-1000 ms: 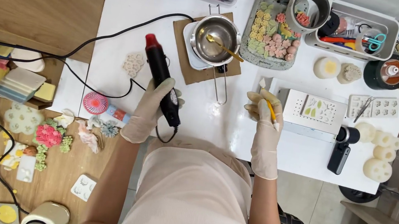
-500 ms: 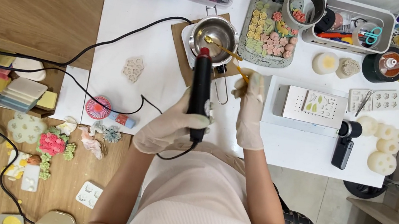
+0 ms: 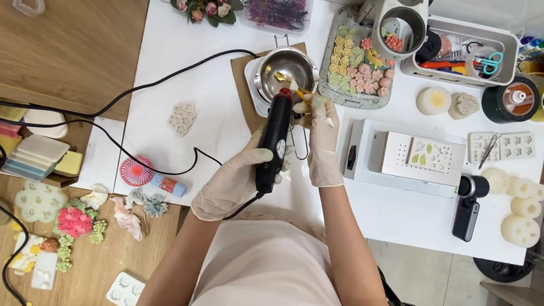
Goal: The person is cleaning and refining small wax decorations using a sculpting tool and a heat gun.
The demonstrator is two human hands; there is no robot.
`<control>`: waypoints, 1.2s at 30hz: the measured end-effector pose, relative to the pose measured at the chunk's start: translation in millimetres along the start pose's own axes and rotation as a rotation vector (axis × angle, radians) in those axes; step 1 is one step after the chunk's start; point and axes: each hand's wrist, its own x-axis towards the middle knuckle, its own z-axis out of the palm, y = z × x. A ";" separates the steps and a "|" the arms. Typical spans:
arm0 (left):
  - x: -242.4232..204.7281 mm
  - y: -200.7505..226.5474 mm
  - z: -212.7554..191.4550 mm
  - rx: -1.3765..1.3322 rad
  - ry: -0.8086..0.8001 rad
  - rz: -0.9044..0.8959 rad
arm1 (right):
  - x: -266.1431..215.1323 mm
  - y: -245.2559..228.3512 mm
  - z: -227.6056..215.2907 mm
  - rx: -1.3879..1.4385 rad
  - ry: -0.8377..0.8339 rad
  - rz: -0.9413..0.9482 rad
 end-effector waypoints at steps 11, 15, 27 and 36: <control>5.5 6.2 -6.3 -0.103 0.042 -0.017 | 12.5 17.6 -0.6 -0.043 -0.017 0.054; 11.0 1.6 -14.4 -0.137 0.026 -0.032 | 15.9 22.1 -3.5 -0.015 -0.032 0.052; 17.4 -5.7 -33.4 -0.412 -0.029 -0.043 | 13.9 16.9 -11.4 -0.015 -0.039 0.056; 18.7 -2.1 -19.9 -0.535 0.009 -0.021 | 22.3 27.5 -23.0 -0.013 -0.015 0.065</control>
